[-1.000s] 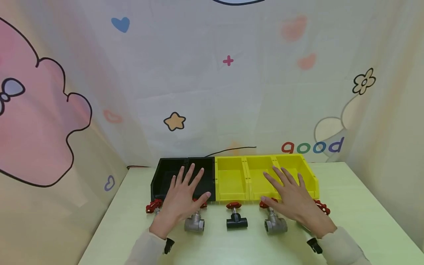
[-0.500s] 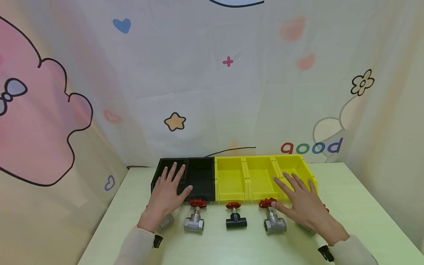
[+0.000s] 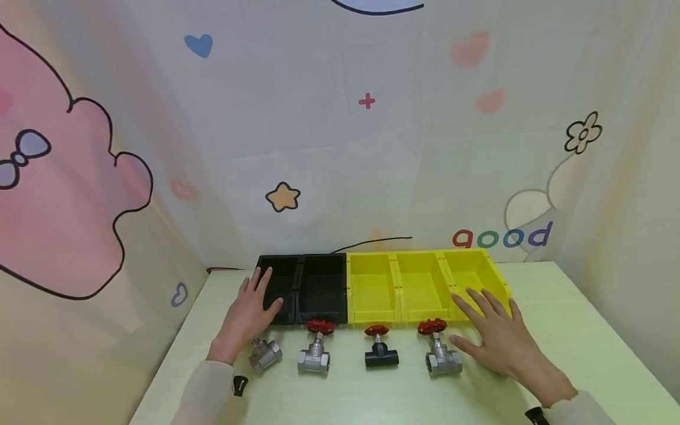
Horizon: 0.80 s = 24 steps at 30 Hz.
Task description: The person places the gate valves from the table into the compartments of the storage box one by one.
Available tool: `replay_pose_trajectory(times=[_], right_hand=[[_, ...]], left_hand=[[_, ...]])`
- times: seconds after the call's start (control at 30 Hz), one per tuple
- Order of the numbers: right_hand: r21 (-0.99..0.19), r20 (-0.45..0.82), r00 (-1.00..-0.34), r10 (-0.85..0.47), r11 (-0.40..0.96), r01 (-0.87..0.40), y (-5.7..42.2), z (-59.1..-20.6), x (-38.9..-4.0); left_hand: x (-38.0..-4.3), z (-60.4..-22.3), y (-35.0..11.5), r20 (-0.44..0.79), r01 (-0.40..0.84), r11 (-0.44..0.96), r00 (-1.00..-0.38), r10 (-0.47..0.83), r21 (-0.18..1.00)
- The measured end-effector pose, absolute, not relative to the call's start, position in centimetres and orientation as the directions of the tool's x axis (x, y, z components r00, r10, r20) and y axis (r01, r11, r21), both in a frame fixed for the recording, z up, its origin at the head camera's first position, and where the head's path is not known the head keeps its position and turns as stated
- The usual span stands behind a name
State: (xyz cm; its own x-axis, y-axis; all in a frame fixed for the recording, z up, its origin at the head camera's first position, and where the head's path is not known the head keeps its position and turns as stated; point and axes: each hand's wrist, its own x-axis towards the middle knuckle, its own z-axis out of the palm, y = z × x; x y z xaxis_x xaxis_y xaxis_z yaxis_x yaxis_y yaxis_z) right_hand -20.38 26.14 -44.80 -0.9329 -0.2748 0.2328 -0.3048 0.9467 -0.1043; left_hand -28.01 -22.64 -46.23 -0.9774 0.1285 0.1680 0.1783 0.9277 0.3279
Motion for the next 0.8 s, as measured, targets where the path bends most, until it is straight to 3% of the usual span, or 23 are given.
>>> replay_pose_trajectory(times=[0.17, 0.8], right_hand=[[-0.096, 0.226, -0.938, -0.262, 0.952, -0.289, 26.7, -45.2, -20.0], [-0.071, 0.167, -0.955, -0.244, 0.963, -0.259, 28.5, -46.8, -19.1]], left_hand=[[-28.7, -46.8, -23.9, 0.129, 0.153, 0.912, -0.985, 0.111, 0.382], [-31.4, -48.3, -26.3, 0.061, 0.065, 0.913, -0.997, 0.045, 0.404]])
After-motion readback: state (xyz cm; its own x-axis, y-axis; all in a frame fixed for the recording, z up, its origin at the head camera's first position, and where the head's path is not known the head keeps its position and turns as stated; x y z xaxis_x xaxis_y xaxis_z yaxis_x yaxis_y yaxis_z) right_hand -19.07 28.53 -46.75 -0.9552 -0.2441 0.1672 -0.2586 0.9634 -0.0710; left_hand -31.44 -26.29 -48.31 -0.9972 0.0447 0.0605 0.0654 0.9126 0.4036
